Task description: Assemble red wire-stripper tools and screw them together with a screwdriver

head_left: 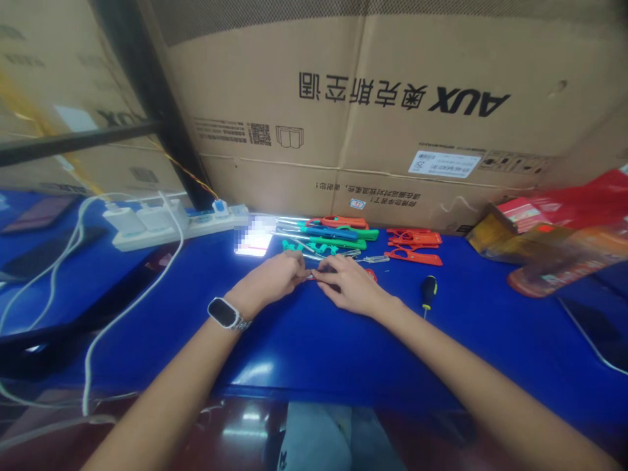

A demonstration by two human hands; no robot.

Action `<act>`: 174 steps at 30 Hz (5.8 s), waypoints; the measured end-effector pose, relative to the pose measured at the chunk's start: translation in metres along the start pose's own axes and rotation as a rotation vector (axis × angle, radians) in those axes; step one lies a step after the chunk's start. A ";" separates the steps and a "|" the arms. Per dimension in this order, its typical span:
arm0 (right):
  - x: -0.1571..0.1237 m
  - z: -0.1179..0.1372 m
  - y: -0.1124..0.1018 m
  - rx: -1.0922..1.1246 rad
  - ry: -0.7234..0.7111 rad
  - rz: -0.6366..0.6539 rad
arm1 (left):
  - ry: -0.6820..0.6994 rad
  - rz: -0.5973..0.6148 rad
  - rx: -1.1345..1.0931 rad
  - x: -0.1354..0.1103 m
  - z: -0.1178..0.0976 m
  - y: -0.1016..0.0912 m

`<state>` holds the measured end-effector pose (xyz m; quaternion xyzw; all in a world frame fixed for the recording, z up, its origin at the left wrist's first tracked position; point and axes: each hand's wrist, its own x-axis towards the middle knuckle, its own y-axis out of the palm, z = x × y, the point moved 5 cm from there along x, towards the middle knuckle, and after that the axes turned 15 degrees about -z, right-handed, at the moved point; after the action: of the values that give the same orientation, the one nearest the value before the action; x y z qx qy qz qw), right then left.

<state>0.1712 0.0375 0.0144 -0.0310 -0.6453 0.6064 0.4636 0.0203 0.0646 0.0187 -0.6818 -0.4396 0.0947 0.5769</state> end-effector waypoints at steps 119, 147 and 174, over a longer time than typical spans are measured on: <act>-0.045 -0.088 -0.051 0.313 0.454 -0.081 | -0.209 -0.155 -0.049 0.044 -0.038 0.035; -0.036 -0.065 -0.055 -0.061 0.267 0.075 | -0.353 -0.082 -0.337 0.045 -0.021 0.043; -0.031 -0.025 -0.064 -0.435 0.270 0.372 | -0.332 -0.056 -0.359 0.043 -0.022 0.044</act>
<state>0.2381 0.0208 0.0446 -0.3272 -0.6756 0.5190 0.4088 0.0812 0.0823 0.0039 -0.7362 -0.5567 0.1097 0.3688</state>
